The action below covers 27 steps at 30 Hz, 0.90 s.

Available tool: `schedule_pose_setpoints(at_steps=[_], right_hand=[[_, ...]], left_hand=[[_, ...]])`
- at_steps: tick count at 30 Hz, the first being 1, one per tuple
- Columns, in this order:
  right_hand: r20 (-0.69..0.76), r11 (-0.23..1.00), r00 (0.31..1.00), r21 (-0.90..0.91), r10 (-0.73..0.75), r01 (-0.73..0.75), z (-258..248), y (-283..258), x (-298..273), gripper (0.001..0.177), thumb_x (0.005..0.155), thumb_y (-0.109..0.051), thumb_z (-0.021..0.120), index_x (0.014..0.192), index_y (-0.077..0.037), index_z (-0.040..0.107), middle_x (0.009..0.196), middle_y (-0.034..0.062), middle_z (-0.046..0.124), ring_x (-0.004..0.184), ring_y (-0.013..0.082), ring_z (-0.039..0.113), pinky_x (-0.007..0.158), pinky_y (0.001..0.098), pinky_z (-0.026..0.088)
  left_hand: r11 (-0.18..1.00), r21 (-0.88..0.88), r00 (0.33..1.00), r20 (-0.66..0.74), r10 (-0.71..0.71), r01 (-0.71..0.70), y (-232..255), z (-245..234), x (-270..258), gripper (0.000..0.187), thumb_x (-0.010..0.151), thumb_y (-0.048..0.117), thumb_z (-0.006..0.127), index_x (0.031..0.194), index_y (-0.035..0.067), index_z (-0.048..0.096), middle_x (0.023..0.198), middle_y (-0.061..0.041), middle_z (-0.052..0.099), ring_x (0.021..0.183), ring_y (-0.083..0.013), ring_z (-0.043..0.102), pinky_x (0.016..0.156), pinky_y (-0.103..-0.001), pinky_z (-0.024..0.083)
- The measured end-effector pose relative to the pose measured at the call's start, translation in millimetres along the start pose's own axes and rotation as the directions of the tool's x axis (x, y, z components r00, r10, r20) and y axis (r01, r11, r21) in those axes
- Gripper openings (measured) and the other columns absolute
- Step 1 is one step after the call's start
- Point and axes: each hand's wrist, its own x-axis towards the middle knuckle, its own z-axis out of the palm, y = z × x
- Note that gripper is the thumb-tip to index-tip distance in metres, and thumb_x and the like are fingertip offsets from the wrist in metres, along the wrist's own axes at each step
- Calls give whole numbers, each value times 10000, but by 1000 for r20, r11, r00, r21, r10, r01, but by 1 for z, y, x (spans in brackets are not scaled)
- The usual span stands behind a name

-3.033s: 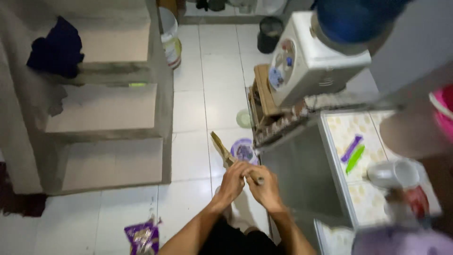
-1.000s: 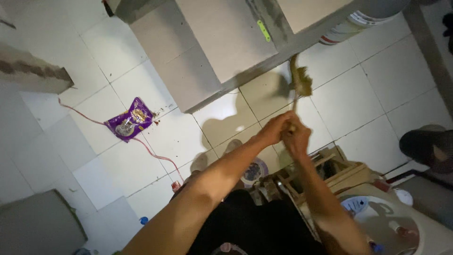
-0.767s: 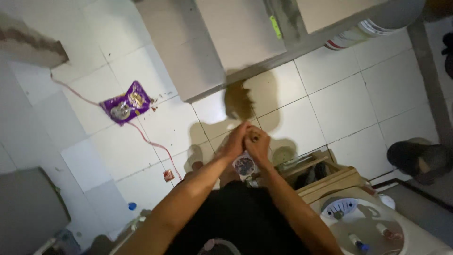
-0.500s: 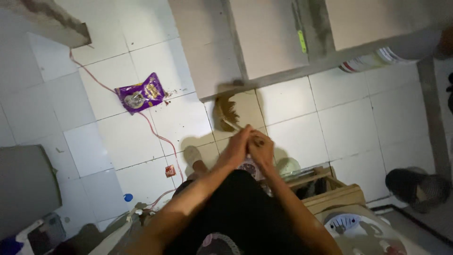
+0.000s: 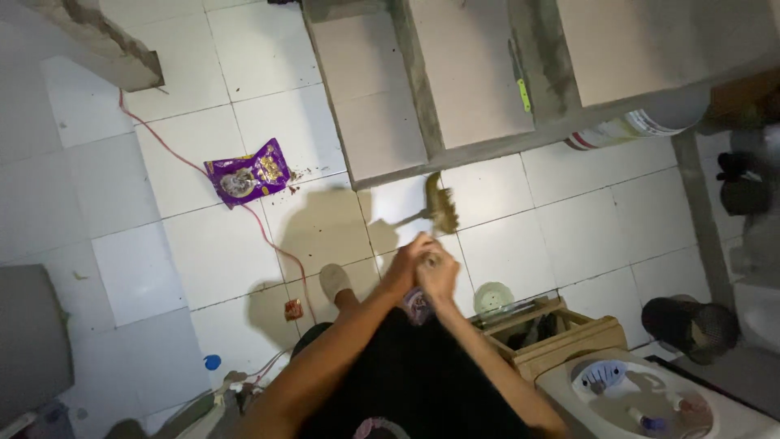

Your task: Sweeping dirt and debris from the floor and stairs using a broom.

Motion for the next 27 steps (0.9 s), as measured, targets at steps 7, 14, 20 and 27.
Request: schedule_pose_setpoints(at_steps=[7,14,20,27], right_hand=[[6,995,1000,98,14,-15,95,-18,-31,69,882,-61,710,873,-42,775,807,175,748,734,186,745,705,334,569],[239,977,969,214,-67,15,41,-69,-49,107,850,22,679,925,-13,747,841,129,758,789,189,752,709,340,596],[218,995,976,92,18,-39,-62,-124,-68,109,900,-44,706,986,-23,770,879,146,794,818,193,748,731,343,623],[57,975,981,-136,187,-178,-16,-84,-73,183,856,-201,746,971,-64,783,810,184,770,784,232,776,726,390,577]], left_hand=[[952,-77,942,-141,-305,297,-21,-76,-55,230,1021,84,539,1238,59,611,979,-125,753,887,-253,738,765,-382,570],[971,101,961,-198,-192,215,12,-81,-76,265,1016,152,531,1263,62,556,997,-146,736,849,-273,736,717,-402,598],[879,151,860,190,-474,452,161,-89,-40,398,975,36,469,1353,158,494,1192,-189,678,995,-338,728,784,-470,611],[989,84,958,247,-142,125,94,-89,-56,263,938,21,491,1181,75,577,1130,-210,728,1013,-353,706,790,-469,542]])
